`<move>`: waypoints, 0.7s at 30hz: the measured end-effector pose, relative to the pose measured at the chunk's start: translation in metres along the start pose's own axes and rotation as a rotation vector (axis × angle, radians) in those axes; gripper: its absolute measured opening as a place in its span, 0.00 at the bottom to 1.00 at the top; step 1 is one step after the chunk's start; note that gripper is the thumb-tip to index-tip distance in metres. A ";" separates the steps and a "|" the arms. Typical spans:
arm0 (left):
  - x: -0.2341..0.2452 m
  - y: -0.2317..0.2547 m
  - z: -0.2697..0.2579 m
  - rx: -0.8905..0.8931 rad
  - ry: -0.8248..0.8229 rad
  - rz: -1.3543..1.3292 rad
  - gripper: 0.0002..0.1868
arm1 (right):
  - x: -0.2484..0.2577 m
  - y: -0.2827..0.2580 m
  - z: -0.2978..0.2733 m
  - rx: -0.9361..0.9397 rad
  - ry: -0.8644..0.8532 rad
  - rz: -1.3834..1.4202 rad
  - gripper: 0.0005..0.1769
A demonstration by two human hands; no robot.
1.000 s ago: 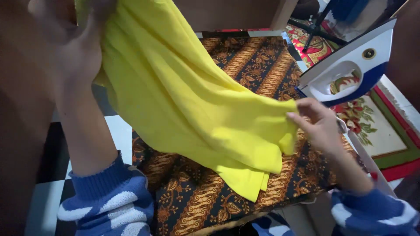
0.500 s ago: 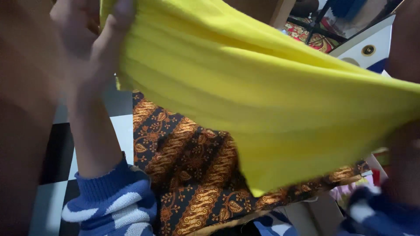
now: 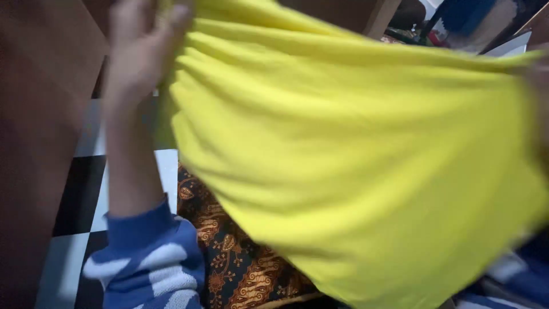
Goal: Folding and ironing yellow and pink clothing on a low table.
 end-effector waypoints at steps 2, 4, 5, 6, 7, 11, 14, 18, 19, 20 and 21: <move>-0.002 -0.098 -0.007 0.616 0.055 0.378 0.18 | -0.053 -0.104 -0.037 -0.008 -0.042 -0.032 0.15; -0.002 -0.206 -0.035 0.558 -0.002 0.493 0.18 | -0.105 -0.156 -0.050 -0.009 -0.080 -0.061 0.16; -0.014 -0.242 -0.027 0.497 -0.060 0.604 0.18 | -0.134 -0.183 -0.067 -0.008 -0.098 -0.074 0.16; -0.024 -0.240 -0.035 0.496 -0.059 0.607 0.18 | -0.149 -0.178 -0.071 -0.006 -0.097 -0.072 0.16; -0.033 -0.249 -0.050 0.628 -0.134 0.741 0.19 | -0.166 -0.170 -0.076 -0.029 -0.129 -0.117 0.16; -0.041 -0.270 -0.063 0.687 -0.199 0.917 0.21 | -0.196 -0.160 -0.074 -0.030 -0.216 -0.277 0.15; -0.041 -0.232 -0.055 0.764 -0.165 0.827 0.21 | -0.184 -0.165 -0.080 -0.051 -0.158 -0.179 0.15; -0.046 -0.225 -0.037 0.476 -0.082 0.879 0.19 | -0.180 -0.158 -0.080 -0.125 -0.118 -0.138 0.16; -0.048 -0.231 -0.038 0.531 -0.105 0.895 0.20 | -0.180 -0.156 -0.080 -0.112 -0.100 -0.137 0.17; -0.051 -0.237 -0.039 0.585 -0.129 0.909 0.22 | -0.178 -0.155 -0.079 -0.099 -0.083 -0.139 0.17; -0.049 -0.258 -0.046 0.584 -0.130 0.910 0.22 | -0.179 -0.151 -0.080 -0.100 -0.082 -0.138 0.17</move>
Point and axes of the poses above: each hand's wrist, its own z-axis towards the middle knuckle, its own x-axis out of the back of the hand, y = z × x, the point moved 10 cm from there along z, towards the middle knuckle, and after that the axes turned 3 degrees about x, right-handed, at the moved point
